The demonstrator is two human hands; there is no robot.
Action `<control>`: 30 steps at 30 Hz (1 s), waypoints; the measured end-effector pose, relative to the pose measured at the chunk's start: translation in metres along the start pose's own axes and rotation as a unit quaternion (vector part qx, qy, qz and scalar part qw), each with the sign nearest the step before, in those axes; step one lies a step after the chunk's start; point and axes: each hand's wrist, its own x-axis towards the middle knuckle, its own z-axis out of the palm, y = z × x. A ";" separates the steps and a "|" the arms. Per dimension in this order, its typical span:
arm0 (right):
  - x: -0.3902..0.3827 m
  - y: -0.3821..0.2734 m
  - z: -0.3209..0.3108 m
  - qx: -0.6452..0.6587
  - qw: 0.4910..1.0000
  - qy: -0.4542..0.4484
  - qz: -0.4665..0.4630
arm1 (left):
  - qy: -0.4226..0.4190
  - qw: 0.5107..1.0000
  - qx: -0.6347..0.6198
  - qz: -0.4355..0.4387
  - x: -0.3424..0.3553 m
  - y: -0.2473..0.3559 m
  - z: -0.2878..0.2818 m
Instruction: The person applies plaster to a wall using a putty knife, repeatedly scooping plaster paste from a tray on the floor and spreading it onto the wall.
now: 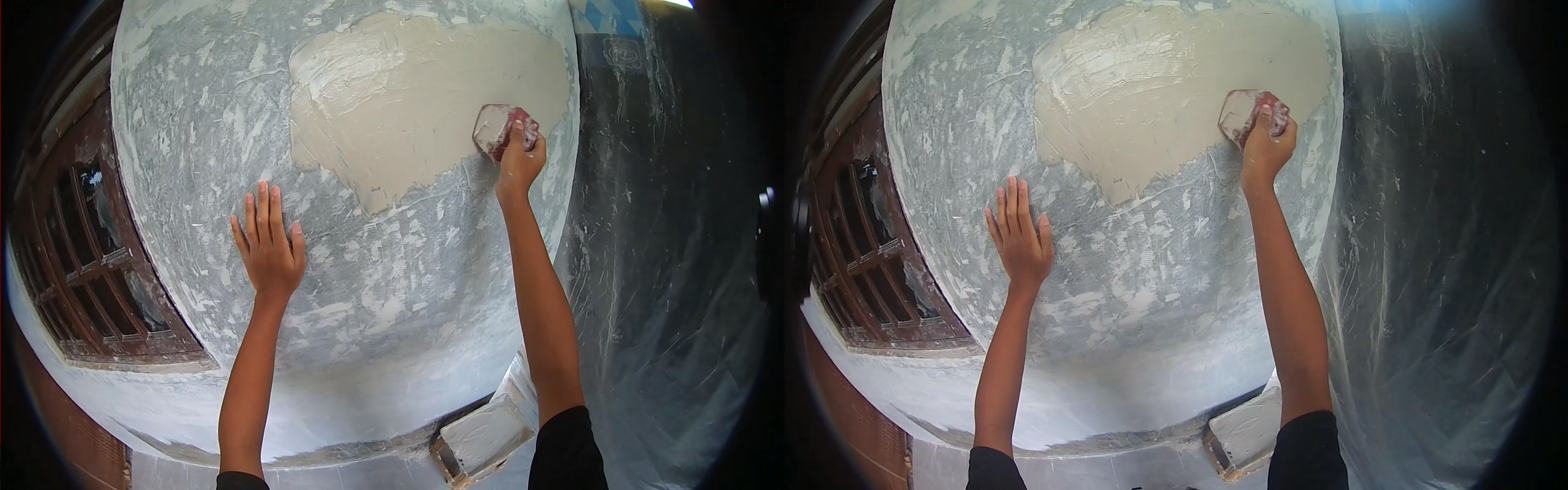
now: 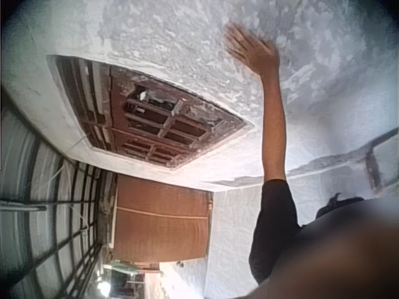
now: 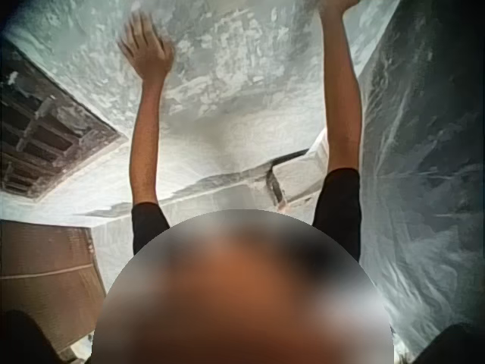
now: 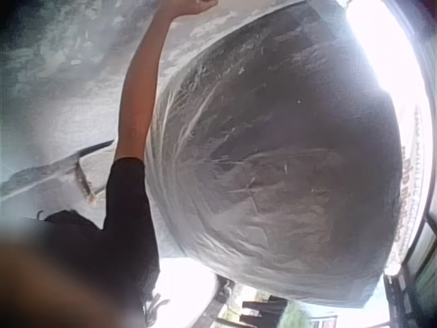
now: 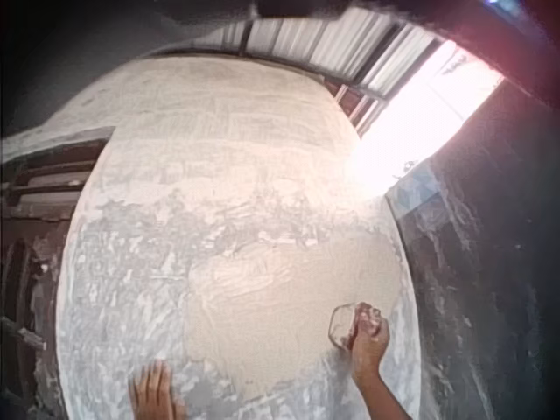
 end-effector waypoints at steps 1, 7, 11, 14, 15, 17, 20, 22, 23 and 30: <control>-0.010 -0.008 0.004 0.039 0.999 -0.016 0.003 | 0.000 1.000 0.002 -0.001 -0.001 -0.001 0.000; -0.071 -0.011 0.033 -0.073 0.957 -0.248 -0.133 | -0.014 1.000 0.010 -0.006 -0.005 -0.006 -0.003; -0.027 0.012 0.014 -0.094 0.984 -0.080 -0.128 | -0.008 1.000 0.008 -0.003 -0.009 -0.004 -0.001; -0.001 0.019 -0.016 0.100 0.994 0.042 0.016 | -0.007 1.000 0.003 -0.002 -0.009 0.001 0.002; -0.002 0.021 -0.018 0.101 0.994 0.043 0.014 | -0.006 1.000 0.001 -0.004 -0.008 0.002 0.002; -0.034 0.004 -0.009 -0.003 0.997 -0.034 -0.065 | -0.008 1.000 0.005 -0.006 -0.010 -0.001 -0.001; -0.101 -0.021 0.018 -0.009 0.967 -0.238 -0.092 | -0.017 1.000 0.011 -0.012 -0.015 -0.007 -0.002; -0.110 -0.005 0.021 -0.030 0.948 -0.278 -0.153 | -0.016 1.000 0.003 -0.010 -0.013 -0.007 -0.004; -0.105 0.000 0.020 -0.082 0.941 -0.271 -0.183 | -0.016 1.000 -0.001 -0.008 -0.014 -0.007 -0.004; -0.025 0.024 -0.071 0.006 0.999 0.033 0.040 | -0.034 0.999 -0.025 0.007 -0.044 -0.009 -0.005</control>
